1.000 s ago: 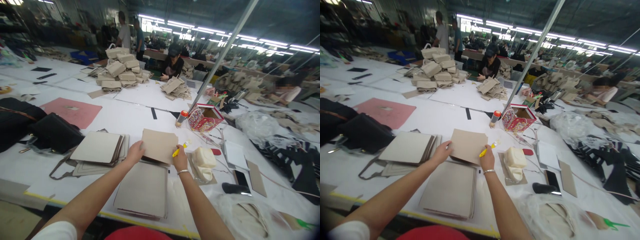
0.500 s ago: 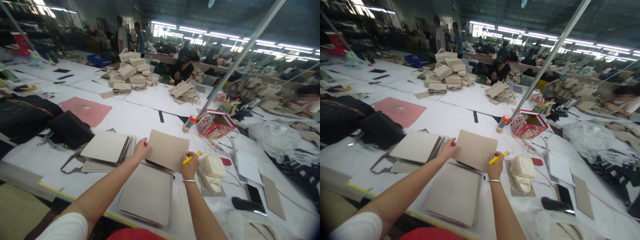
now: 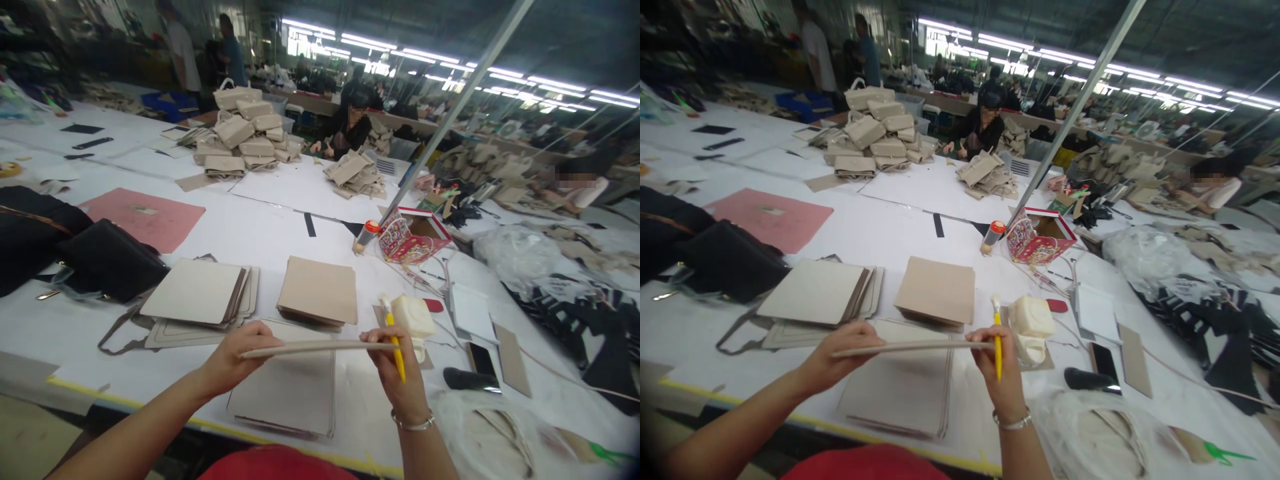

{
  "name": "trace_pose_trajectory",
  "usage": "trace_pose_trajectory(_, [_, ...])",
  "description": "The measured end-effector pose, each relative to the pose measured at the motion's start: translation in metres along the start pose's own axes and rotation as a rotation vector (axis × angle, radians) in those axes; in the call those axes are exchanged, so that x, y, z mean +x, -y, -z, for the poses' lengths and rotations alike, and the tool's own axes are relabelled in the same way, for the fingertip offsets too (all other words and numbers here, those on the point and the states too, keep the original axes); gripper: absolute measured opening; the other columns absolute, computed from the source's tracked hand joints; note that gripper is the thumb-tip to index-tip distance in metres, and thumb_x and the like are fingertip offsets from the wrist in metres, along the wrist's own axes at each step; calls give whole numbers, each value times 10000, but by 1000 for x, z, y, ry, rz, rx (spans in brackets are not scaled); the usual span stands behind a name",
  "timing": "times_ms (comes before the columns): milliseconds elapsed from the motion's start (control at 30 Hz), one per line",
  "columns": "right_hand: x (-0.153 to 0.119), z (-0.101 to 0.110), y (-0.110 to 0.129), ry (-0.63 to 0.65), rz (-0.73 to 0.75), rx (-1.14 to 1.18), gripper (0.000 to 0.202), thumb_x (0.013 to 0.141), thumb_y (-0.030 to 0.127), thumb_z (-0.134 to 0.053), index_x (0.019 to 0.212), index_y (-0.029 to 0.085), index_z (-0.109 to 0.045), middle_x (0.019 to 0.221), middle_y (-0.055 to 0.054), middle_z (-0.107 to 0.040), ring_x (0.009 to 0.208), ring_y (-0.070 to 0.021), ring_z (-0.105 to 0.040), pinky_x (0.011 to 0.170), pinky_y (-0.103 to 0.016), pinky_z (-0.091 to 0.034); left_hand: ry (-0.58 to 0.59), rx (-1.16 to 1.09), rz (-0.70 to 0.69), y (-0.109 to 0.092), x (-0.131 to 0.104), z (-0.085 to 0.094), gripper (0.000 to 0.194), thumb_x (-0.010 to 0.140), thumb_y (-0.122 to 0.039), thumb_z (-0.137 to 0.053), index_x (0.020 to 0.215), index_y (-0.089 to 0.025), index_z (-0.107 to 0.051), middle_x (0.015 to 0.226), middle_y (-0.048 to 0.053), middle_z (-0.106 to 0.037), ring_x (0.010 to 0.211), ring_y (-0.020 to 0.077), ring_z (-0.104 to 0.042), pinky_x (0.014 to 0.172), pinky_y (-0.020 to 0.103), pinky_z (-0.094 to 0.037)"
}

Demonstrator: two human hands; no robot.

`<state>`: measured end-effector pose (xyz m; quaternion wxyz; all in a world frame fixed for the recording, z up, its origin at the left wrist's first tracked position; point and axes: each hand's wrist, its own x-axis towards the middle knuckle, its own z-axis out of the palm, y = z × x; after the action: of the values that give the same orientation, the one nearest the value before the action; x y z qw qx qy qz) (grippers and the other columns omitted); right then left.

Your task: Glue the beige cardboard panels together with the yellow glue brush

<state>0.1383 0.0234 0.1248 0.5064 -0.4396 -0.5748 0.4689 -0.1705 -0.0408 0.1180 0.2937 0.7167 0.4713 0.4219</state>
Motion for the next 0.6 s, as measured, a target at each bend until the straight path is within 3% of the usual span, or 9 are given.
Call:
trace_pose_trajectory(100, [-11, 3, 7, 70, 17, 75, 358, 678, 340, -720, 938, 251, -491, 907, -40, -609, 1062, -237, -557, 950, -444, -408, -55, 204, -287, -3, -9, 3, 314, 827, -251, -538, 1131, -275, -613, 880, 79, -620, 815, 172, -571, 719, 314, -478])
trace_pose_trajectory(233, [-11, 2, 8, -57, -20, 222, 321, 714, 336, -684, 953, 273, -481, 1147, -53, -598, 1125, -231, -532, 940, -450, -423, -103, 406, -492, -4, -3, 4, 372, 859, -226, -482, 1220, -289, -543, 915, 70, -636, 845, 172, -560, 782, 341, -470])
trace_pose_trajectory(433, [-12, 7, 0, -98, -281, 287, 269, 769, 421, -582, 978, 285, -481, 1149, -39, -609, 919, -223, -629, 695, -391, -527, -58, 617, -666, -2, -1, 1, 392, 861, -147, -472, 1234, -249, -534, 947, 57, -657, 913, 182, -535, 857, 366, -437])
trace_pose_trajectory(600, [-26, 6, -10, -32, -376, 225, 362, 689, 401, -669, 930, 273, -430, 1027, -27, -619, 783, -177, -612, 607, -313, -514, -56, 652, -688, 11, -3, -6, 376, 870, -149, -450, 1205, -282, -557, 1001, 49, -657, 967, 182, -537, 911, 391, -414])
